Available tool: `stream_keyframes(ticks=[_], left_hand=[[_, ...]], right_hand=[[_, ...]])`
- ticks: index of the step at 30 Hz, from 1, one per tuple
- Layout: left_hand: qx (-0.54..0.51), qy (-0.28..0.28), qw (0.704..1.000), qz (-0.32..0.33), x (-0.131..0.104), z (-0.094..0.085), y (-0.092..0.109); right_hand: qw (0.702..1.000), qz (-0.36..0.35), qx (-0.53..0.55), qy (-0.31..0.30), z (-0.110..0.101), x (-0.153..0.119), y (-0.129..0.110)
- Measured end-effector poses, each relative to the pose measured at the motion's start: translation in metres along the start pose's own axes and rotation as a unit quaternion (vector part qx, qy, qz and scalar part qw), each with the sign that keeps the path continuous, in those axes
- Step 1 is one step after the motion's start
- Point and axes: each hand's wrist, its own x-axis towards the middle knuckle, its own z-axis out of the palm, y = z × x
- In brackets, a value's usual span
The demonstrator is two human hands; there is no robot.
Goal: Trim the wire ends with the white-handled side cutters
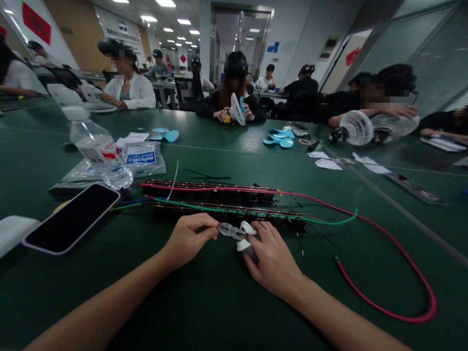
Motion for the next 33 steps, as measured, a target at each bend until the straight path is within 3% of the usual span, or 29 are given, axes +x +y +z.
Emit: stream_keyframes(ticks=[33], left_hand=[[0.009, -0.002, 1.0, -0.009, -0.0007, 0.001, -0.0029]], right_hand=[[0.999, 0.018, 0.01, -0.026, 0.0042, -0.0009, 0.0014]])
